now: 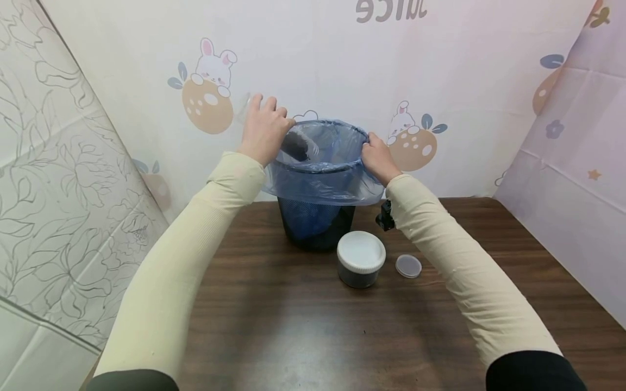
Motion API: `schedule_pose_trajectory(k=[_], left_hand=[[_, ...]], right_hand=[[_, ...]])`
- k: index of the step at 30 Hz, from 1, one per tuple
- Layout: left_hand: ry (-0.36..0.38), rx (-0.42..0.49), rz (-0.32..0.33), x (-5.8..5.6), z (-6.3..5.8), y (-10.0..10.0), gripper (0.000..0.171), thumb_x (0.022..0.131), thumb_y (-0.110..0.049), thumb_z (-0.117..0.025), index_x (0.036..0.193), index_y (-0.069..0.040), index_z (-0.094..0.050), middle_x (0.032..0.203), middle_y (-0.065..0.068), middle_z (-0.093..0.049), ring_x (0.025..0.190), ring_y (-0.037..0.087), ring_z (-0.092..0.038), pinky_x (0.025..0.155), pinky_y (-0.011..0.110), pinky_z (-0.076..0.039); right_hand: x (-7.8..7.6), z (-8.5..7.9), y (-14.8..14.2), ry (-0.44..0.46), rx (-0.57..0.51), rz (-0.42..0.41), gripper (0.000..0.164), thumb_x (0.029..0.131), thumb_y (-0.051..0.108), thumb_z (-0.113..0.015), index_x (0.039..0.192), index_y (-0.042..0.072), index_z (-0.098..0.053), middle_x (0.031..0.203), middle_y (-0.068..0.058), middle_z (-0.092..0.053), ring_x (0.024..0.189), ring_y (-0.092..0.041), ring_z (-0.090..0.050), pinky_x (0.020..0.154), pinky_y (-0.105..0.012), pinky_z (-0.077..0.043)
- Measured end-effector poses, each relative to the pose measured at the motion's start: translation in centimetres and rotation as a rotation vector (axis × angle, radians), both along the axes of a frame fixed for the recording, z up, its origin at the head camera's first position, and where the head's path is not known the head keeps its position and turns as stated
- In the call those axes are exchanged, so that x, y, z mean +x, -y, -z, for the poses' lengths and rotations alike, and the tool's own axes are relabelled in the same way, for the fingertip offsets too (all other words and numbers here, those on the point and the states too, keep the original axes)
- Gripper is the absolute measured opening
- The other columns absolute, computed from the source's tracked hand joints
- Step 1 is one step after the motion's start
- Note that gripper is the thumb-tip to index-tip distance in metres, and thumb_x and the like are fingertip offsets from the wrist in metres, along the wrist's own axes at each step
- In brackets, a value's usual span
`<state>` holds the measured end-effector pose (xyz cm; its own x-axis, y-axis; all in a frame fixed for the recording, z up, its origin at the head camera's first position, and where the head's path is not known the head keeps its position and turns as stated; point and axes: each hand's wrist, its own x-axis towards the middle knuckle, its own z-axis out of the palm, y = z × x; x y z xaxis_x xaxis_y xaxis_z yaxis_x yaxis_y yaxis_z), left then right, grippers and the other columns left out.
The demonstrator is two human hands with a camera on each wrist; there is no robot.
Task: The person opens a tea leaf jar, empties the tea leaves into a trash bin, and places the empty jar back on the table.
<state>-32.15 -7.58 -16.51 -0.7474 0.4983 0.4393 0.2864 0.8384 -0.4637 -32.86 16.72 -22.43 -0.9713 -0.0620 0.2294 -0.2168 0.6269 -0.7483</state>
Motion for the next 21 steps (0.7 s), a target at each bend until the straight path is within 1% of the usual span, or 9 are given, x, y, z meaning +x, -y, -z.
schedule_pose_trajectory(k=[6, 10, 15, 21], left_hand=[[0.000, -0.044, 0.002, -0.18, -0.17, -0.08, 0.029, 0.086, -0.004, -0.061, 0.110, -0.018, -0.071, 0.101, 0.007, -0.064, 0.100, 0.029, -0.046, 0.097, 0.048, -0.025], [-0.002, -0.052, 0.004, -0.20, -0.14, -0.11, 0.028, 0.087, -0.004, -0.061, 0.109, -0.017, -0.071, 0.102, 0.007, -0.065, 0.101, 0.029, -0.046, 0.097, 0.048, -0.025], [-0.005, -0.078, -0.002, -0.26, -0.06, -0.04, 0.030, 0.083, -0.003, -0.063, 0.109, -0.016, -0.071, 0.104, 0.006, -0.066, 0.104, 0.029, -0.045, 0.100, 0.048, -0.023], [-0.045, -0.129, 0.023, -0.42, 0.01, -0.15, 0.026, 0.083, 0.001, -0.061, 0.101, -0.014, -0.073, 0.100, 0.006, -0.066, 0.104, 0.028, -0.046, 0.103, 0.047, -0.022]], right_hand=[[-0.01, -0.02, -0.03, 0.011, 0.002, -0.007, 0.052, 0.101, 0.012, -0.021, 0.149, -0.006, -0.012, 0.154, -0.023, -0.015, 0.142, -0.033, -0.012, 0.114, -0.038, -0.011], [0.09, 0.02, -0.02, 0.012, -0.004, -0.009, 0.052, 0.101, 0.012, -0.021, 0.149, -0.006, -0.012, 0.155, -0.022, -0.014, 0.142, -0.032, -0.011, 0.114, -0.038, -0.011], [0.09, 0.07, 0.12, 0.012, -0.011, -0.006, 0.052, 0.101, 0.012, -0.022, 0.149, -0.006, -0.013, 0.154, -0.022, -0.016, 0.142, -0.033, -0.012, 0.114, -0.038, -0.011], [-0.13, 0.08, 0.02, 0.005, 0.002, 0.002, 0.052, 0.101, 0.012, -0.023, 0.149, -0.006, -0.015, 0.154, -0.023, -0.017, 0.142, -0.033, -0.014, 0.114, -0.038, -0.012]])
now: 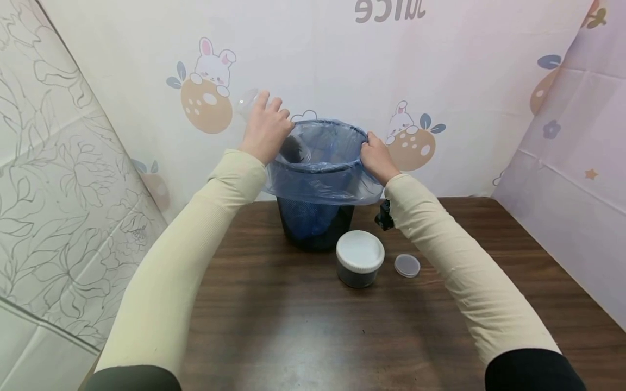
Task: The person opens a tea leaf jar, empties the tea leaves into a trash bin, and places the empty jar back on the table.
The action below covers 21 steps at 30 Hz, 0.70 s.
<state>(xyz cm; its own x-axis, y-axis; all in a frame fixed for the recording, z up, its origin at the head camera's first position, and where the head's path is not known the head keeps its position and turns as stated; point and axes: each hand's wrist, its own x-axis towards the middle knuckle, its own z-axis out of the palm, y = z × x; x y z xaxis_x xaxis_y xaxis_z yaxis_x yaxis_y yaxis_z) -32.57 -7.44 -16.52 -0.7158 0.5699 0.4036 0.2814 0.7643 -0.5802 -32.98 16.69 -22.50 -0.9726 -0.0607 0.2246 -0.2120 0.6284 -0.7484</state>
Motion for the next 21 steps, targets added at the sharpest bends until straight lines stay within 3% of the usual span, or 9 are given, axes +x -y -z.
schedule_pose_trajectory(k=[8, 15, 21], left_hand=[[-0.047, -0.132, 0.004, 0.0, 0.0, -0.4, 0.018, 0.087, -0.004, -0.059, 0.094, -0.013, -0.072, 0.099, 0.005, -0.065, 0.106, 0.028, -0.045, 0.106, 0.048, -0.018], [-0.050, -0.179, -0.022, 0.1, -0.1, -0.8, 0.020, 0.089, -0.003, -0.059, 0.097, -0.015, -0.073, 0.102, 0.004, -0.065, 0.109, 0.028, -0.045, 0.108, 0.048, -0.015], [-0.057, -0.201, 0.004, 0.2, 0.0, -1.0, 0.018, 0.088, -0.002, -0.061, 0.094, -0.014, -0.074, 0.102, 0.002, -0.067, 0.111, 0.027, -0.046, 0.111, 0.048, -0.010]], right_hand=[[0.0, -0.1, 0.0, 0.011, 0.012, 0.007, 0.052, 0.101, 0.012, -0.022, 0.149, -0.006, -0.014, 0.154, -0.023, -0.016, 0.142, -0.033, -0.013, 0.114, -0.038, -0.011], [0.2, -0.3, 0.0, 0.024, -0.016, -0.001, 0.053, 0.101, 0.013, -0.022, 0.150, -0.005, -0.011, 0.155, -0.021, -0.013, 0.143, -0.032, -0.010, 0.114, -0.037, -0.010], [0.4, -0.2, 0.0, 0.028, -0.023, -0.005, 0.052, 0.101, 0.013, -0.022, 0.149, -0.005, -0.012, 0.155, -0.022, -0.015, 0.142, -0.033, -0.012, 0.114, -0.039, -0.011]])
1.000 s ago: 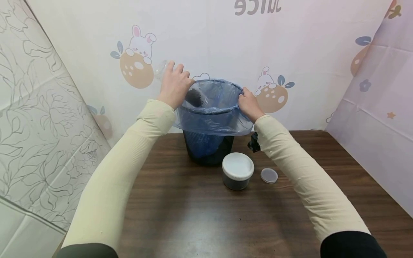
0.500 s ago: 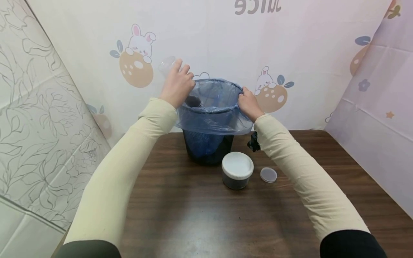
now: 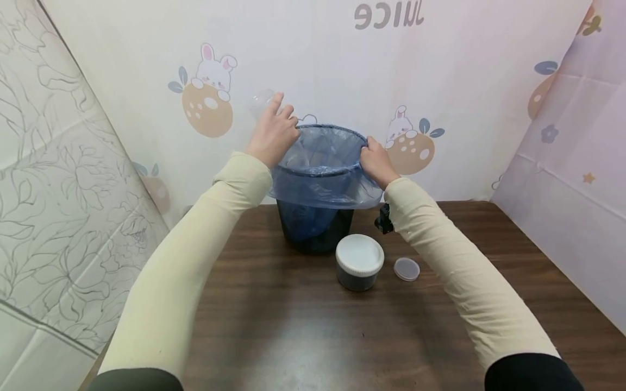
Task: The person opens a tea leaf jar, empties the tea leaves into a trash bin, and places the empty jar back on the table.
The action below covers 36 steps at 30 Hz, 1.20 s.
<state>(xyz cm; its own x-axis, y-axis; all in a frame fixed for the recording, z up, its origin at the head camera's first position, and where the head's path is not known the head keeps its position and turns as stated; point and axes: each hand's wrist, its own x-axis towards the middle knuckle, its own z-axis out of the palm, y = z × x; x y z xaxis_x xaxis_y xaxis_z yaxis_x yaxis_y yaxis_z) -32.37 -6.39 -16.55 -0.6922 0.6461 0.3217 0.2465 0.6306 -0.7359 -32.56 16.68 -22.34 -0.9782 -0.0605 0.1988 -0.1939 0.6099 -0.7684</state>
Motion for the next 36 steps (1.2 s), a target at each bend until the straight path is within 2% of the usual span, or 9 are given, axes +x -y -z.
schedule_pose_trajectory(k=[7, 11, 15, 18, 22, 26, 31, 36], left_hand=[[0.020, 0.025, 0.010, 0.2, 0.5, 0.2, 0.021, 0.088, -0.001, -0.061, 0.097, -0.015, -0.074, 0.106, 0.003, -0.067, 0.114, 0.027, -0.045, 0.112, 0.049, -0.008], [0.031, 0.067, -0.009, 0.3, 0.2, 0.6, 0.028, 0.089, 0.000, -0.061, 0.107, -0.017, -0.073, 0.111, 0.004, -0.065, 0.116, 0.028, -0.044, 0.111, 0.051, -0.011], [0.019, 0.108, -0.023, 0.2, -0.3, 1.0, 0.030, 0.090, 0.001, -0.057, 0.108, -0.018, -0.072, 0.109, 0.004, -0.065, 0.112, 0.028, -0.045, 0.108, 0.051, -0.015], [0.035, 0.100, -0.022, 0.1, -0.4, 1.2, 0.030, 0.091, 0.000, -0.054, 0.107, -0.019, -0.072, 0.106, 0.003, -0.065, 0.109, 0.028, -0.044, 0.107, 0.052, -0.016], [0.060, 0.095, -0.014, 0.2, -0.1, 1.3, 0.031, 0.091, 0.000, -0.054, 0.107, -0.019, -0.072, 0.107, 0.003, -0.065, 0.109, 0.028, -0.045, 0.107, 0.052, -0.016], [0.092, 0.171, -0.014, 0.3, 0.2, 1.5, 0.032, 0.088, 0.001, -0.059, 0.111, -0.017, -0.070, 0.109, 0.006, -0.065, 0.110, 0.030, -0.045, 0.106, 0.055, -0.018], [0.159, 0.295, -0.061, 0.7, 0.1, 1.9, 0.042, 0.084, 0.001, -0.063, 0.122, -0.016, -0.064, 0.113, 0.010, -0.061, 0.112, 0.033, -0.042, 0.100, 0.062, -0.021], [0.171, 0.399, -0.073, 1.3, -0.1, 2.4, 0.048, 0.082, 0.003, -0.062, 0.126, -0.017, -0.061, 0.116, 0.010, -0.061, 0.111, 0.033, -0.043, 0.097, 0.064, -0.023]], right_hand=[[0.0, 0.6, 0.2, -0.006, 0.009, 0.005, 0.052, 0.102, 0.013, -0.022, 0.149, -0.006, -0.014, 0.154, -0.022, -0.017, 0.142, -0.034, -0.014, 0.114, -0.040, -0.013], [-0.2, 0.4, 0.2, -0.005, 0.033, 0.024, 0.052, 0.102, 0.015, -0.022, 0.150, -0.003, -0.012, 0.155, -0.020, -0.015, 0.142, -0.032, -0.013, 0.114, -0.037, -0.011], [-0.3, -0.1, 0.2, -0.008, 0.043, 0.040, 0.053, 0.102, 0.017, -0.023, 0.151, -0.002, -0.010, 0.156, -0.019, -0.012, 0.143, -0.031, -0.011, 0.114, -0.035, -0.009], [-0.3, -0.2, 0.1, -0.001, 0.044, 0.039, 0.053, 0.103, 0.017, -0.023, 0.151, -0.002, -0.009, 0.156, -0.019, -0.011, 0.143, -0.030, -0.010, 0.114, -0.035, -0.008], [-0.3, 0.0, -0.1, 0.024, 0.035, 0.021, 0.054, 0.103, 0.019, -0.021, 0.151, -0.002, -0.008, 0.157, -0.018, -0.009, 0.143, -0.030, -0.008, 0.114, -0.034, -0.007], [-0.2, 0.2, -0.3, 0.038, 0.029, 0.018, 0.054, 0.103, 0.021, -0.021, 0.151, -0.001, -0.007, 0.157, -0.018, -0.009, 0.143, -0.030, -0.008, 0.114, -0.036, -0.007], [0.0, 0.4, -0.5, 0.049, 0.007, 0.006, 0.055, 0.104, 0.024, -0.020, 0.151, 0.000, -0.005, 0.157, -0.017, -0.005, 0.143, -0.029, -0.005, 0.114, -0.036, -0.006], [0.1, 0.4, -0.6, 0.031, -0.027, -0.016, 0.055, 0.105, 0.026, -0.019, 0.151, 0.000, -0.005, 0.157, -0.018, -0.005, 0.143, -0.028, -0.004, 0.114, -0.036, -0.006]])
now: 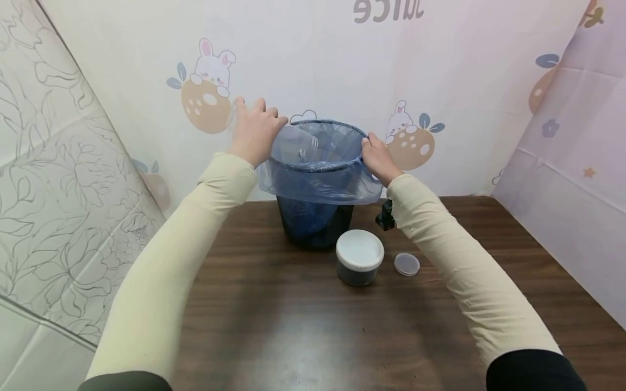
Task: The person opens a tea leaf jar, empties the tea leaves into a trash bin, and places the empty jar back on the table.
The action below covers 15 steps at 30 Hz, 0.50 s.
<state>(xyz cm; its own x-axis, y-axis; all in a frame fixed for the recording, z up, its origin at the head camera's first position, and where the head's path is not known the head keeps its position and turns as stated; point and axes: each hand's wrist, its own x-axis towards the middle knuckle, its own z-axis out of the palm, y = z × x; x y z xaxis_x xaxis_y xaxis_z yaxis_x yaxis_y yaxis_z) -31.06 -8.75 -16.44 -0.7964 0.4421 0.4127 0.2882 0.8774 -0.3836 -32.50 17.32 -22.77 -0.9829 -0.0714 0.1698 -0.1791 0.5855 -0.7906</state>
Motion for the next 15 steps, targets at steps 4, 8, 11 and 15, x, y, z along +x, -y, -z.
schedule_pose_trajectory(k=[4, 8, 11, 15], left_hand=[[0.003, 0.041, 0.001, 0.41, 0.00, 0.32, 0.051, 0.080, 0.001, -0.063, 0.128, -0.018, -0.059, 0.118, 0.010, -0.061, 0.112, 0.033, -0.044, 0.097, 0.064, -0.024], [0.013, 0.070, 0.001, 0.58, 0.06, 0.62, 0.056, 0.077, -0.002, -0.066, 0.131, -0.017, -0.057, 0.120, 0.010, -0.060, 0.115, 0.033, -0.043, 0.097, 0.067, -0.023], [0.016, 0.099, 0.007, 0.66, 0.13, 0.83, 0.058, 0.076, -0.003, -0.067, 0.131, -0.017, -0.056, 0.121, 0.010, -0.059, 0.114, 0.033, -0.043, 0.097, 0.067, -0.022], [0.014, 0.127, 0.012, 0.91, 0.17, 1.08, 0.060, 0.075, -0.004, -0.068, 0.132, -0.019, -0.056, 0.123, 0.009, -0.059, 0.113, 0.032, -0.044, 0.097, 0.067, -0.022]], right_hand=[[0.08, 0.12, 0.00, -0.011, -0.010, -0.005, 0.056, 0.105, 0.028, -0.019, 0.151, -0.001, -0.006, 0.157, -0.018, -0.006, 0.144, -0.028, -0.004, 0.114, -0.034, -0.005], [0.18, 0.11, -0.14, 0.012, -0.006, -0.027, 0.060, 0.104, 0.035, -0.016, 0.151, 0.000, -0.002, 0.158, -0.016, -0.001, 0.144, -0.025, 0.000, 0.114, -0.032, -0.002], [0.19, 0.02, -0.33, 0.029, -0.002, -0.054, 0.062, 0.104, 0.039, -0.013, 0.151, 0.001, 0.001, 0.158, -0.015, 0.001, 0.144, -0.024, 0.003, 0.114, -0.031, 0.000], [0.13, -0.18, -0.71, 0.036, 0.009, -0.077, 0.063, 0.103, 0.040, -0.013, 0.151, 0.002, 0.003, 0.158, -0.013, 0.003, 0.144, -0.023, 0.004, 0.114, -0.032, 0.000]])
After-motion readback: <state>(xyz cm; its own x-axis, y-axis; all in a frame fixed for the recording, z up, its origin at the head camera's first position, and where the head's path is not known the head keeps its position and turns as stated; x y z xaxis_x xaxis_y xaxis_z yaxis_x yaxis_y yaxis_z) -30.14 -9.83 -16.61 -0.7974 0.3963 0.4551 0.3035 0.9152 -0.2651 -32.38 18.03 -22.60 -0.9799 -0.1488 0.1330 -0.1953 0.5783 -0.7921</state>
